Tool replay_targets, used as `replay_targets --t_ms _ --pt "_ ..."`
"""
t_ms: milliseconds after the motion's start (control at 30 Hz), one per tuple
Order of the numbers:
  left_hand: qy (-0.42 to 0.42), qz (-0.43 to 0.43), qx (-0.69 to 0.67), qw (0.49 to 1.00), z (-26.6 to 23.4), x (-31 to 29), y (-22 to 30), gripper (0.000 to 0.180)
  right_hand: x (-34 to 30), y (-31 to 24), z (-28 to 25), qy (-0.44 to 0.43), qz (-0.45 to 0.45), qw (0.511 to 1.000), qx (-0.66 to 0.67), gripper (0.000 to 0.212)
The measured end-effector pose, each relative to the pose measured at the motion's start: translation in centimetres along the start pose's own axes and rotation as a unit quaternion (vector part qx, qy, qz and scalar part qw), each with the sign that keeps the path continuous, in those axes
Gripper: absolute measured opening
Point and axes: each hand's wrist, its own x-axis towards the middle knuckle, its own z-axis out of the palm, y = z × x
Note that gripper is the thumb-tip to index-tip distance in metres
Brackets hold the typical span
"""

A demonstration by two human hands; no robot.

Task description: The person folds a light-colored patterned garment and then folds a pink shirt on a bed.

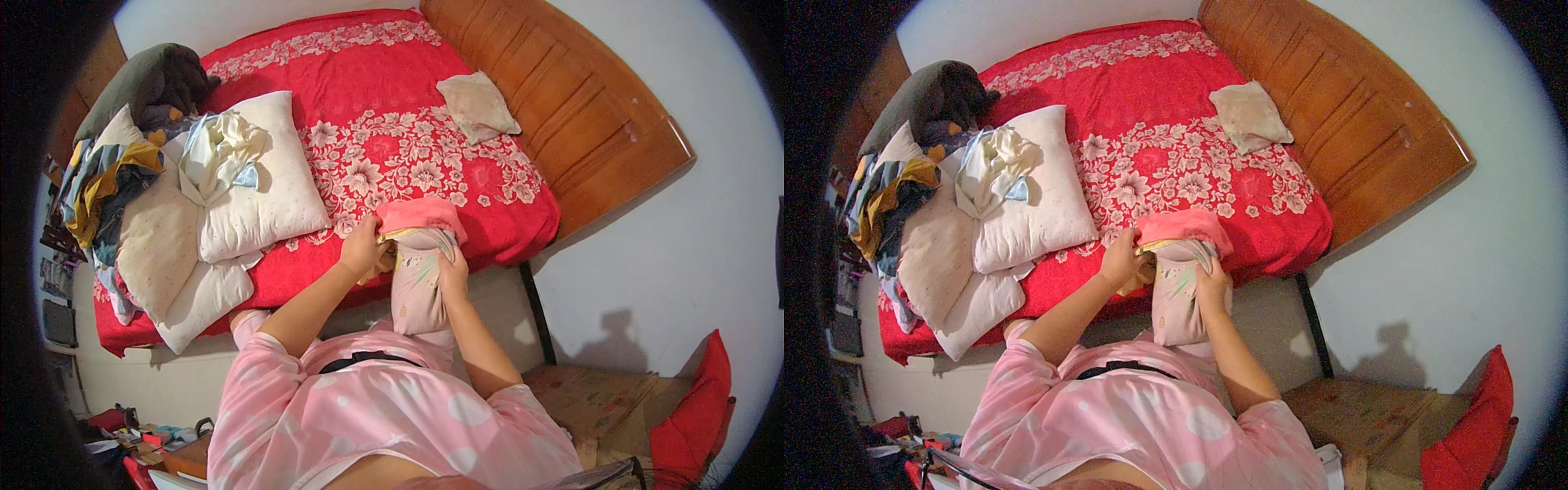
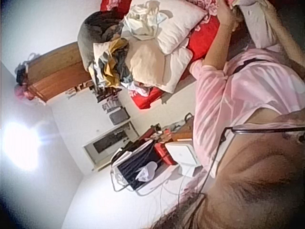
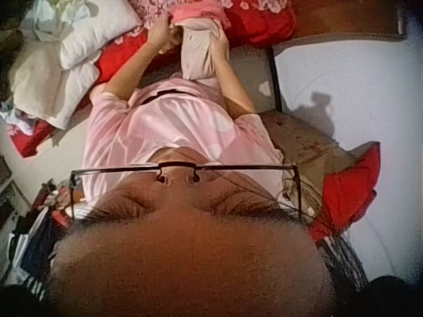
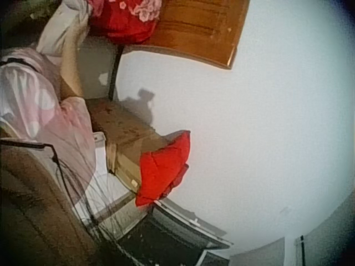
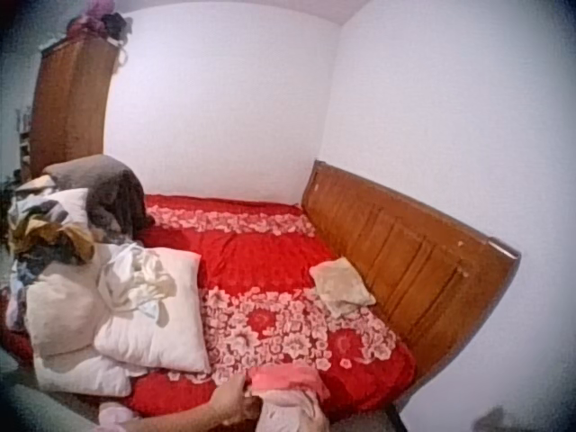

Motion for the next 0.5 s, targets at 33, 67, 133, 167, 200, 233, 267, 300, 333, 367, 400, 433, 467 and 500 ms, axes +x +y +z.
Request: replay_targets --t_ms 33,67,133,167,200,233,267,300,333,367,400,433,467,500 --pt "-0.018 0.024 0.067 0.997 0.4 0.2 -0.5 0.037 0.2 0.1 0.0 0.000 -0.002 1.000 -0.001 0.034" --pt "-0.038 0.048 0.132 0.989 0.7 0.4 -0.7 0.040 0.4 0.3 -0.1 0.006 0.004 0.998 0.061 0.034" --pt "-0.150 -0.047 0.092 0.983 0.7 0.8 2.2 0.043 1.0 0.8 -0.8 0.017 0.011 0.993 0.120 0.034" --pt "-0.161 -0.082 0.081 0.980 1.0 0.2 2.6 0.039 1.4 0.4 -0.8 0.027 0.044 0.979 0.195 0.033" --pt "-0.172 -0.115 0.069 0.976 1.1 -0.4 2.6 0.036 1.9 0.2 -0.9 0.038 0.077 0.959 0.269 0.033" --pt "-0.204 -0.068 0.087 0.973 2.1 -0.9 1.6 0.036 2.7 0.9 -1.0 0.062 0.078 0.961 0.259 0.031" --pt "-0.168 -0.011 0.051 0.984 1.9 -1.5 3.9 0.034 3.5 1.6 -1.6 0.069 0.079 0.961 0.257 0.031" --pt "-0.178 -0.002 0.063 0.982 2.0 -1.6 4.7 0.032 4.2 1.8 -1.8 0.079 0.086 0.955 0.271 0.030" --pt "-0.187 0.008 0.075 0.979 2.1 -1.7 5.4 0.030 4.8 2.0 -2.0 0.089 0.093 0.950 0.285 0.029" --pt "-0.161 0.039 0.076 0.983 1.7 -2.1 6.4 0.026 5.2 1.7 -2.0 0.090 0.069 0.962 0.247 0.028" --pt "-0.163 0.038 0.075 0.983 1.9 -2.3 6.3 0.026 5.2 1.5 -2.1 0.091 0.072 0.962 0.246 0.028" --pt "-0.166 0.042 0.066 0.983 2.1 -2.5 6.1 0.027 5.3 1.3 -2.2 0.081 0.068 0.965 0.241 0.028" --pt "-0.166 0.044 0.058 0.983 2.1 -2.7 5.8 0.029 5.0 0.5 -2.0 0.068 0.065 0.967 0.238 0.029" --pt "-0.167 0.041 0.059 0.983 2.4 -3.0 5.0 0.029 4.6 0.2 -1.5 0.066 0.067 0.967 0.238 0.029"
